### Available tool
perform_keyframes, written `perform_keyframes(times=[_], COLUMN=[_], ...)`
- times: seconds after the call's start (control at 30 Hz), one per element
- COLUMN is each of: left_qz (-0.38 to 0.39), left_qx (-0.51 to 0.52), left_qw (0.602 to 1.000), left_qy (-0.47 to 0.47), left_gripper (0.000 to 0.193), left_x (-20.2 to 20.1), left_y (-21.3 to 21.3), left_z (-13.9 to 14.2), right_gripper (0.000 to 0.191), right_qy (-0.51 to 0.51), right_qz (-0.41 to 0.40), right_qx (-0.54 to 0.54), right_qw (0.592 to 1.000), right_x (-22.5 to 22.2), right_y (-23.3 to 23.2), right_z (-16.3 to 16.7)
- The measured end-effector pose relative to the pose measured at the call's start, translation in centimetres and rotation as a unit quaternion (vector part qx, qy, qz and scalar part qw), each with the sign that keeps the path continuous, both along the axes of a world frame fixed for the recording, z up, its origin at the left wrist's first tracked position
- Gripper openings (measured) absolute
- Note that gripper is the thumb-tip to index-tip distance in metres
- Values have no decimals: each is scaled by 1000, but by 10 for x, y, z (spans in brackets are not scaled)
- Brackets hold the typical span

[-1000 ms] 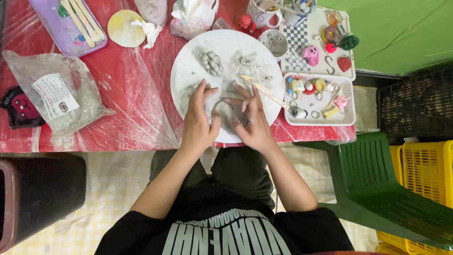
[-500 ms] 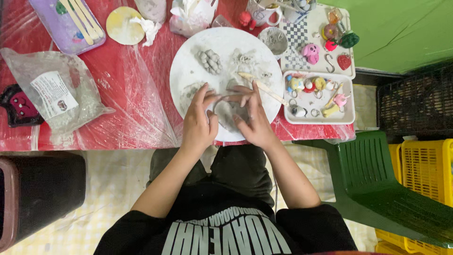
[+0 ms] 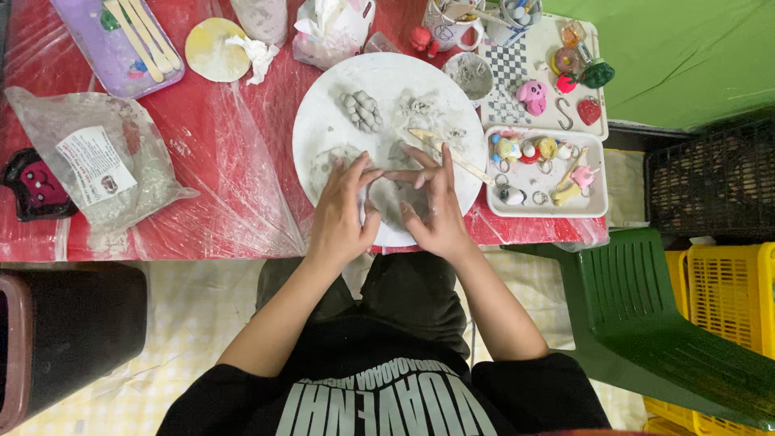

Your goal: The person shapes a flattened clay piece on a round white bat, pressing and smoothing it by hand. They use a wooden modeling stick to trim and refine the clay edges, then wipe and smooth the surface with a sponge, and finally pinch and shape a small clay piece by hand.

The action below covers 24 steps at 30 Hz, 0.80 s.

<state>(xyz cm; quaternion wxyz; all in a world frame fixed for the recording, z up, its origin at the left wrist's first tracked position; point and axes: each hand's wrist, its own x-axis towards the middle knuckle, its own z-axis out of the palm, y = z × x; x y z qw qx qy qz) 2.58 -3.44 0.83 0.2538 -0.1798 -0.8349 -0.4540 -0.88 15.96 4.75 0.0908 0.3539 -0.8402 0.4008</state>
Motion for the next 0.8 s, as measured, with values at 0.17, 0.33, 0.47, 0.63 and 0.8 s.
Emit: perform_keyframes(times=[0.17,0.33,0.47,0.63,0.8], left_qz=[-14,-9,-26,-6,-12], left_qx=[77,75,97,83,94], left_qw=[995,996,991,995,993], left_qy=[-61,-39,-84,-60,-65], left_gripper=[80,83,83,87,85], left_x=[1,0,-1,1,-2], left_y=[3,1,-1,1,-1], left_z=[-2,0,5,6,5], right_gripper=[61,51,48,48,44], right_qy=[80,82,65,86,62], right_qz=[6,3,-7,1,19], right_qx=[24,81,47,79,66], right_qw=[996,993,997,993,996], right_x=[3,5,5,7,3], right_y=[-4,-7,-5,-8,-7], right_z=[-4,-7,-5,-5,-8])
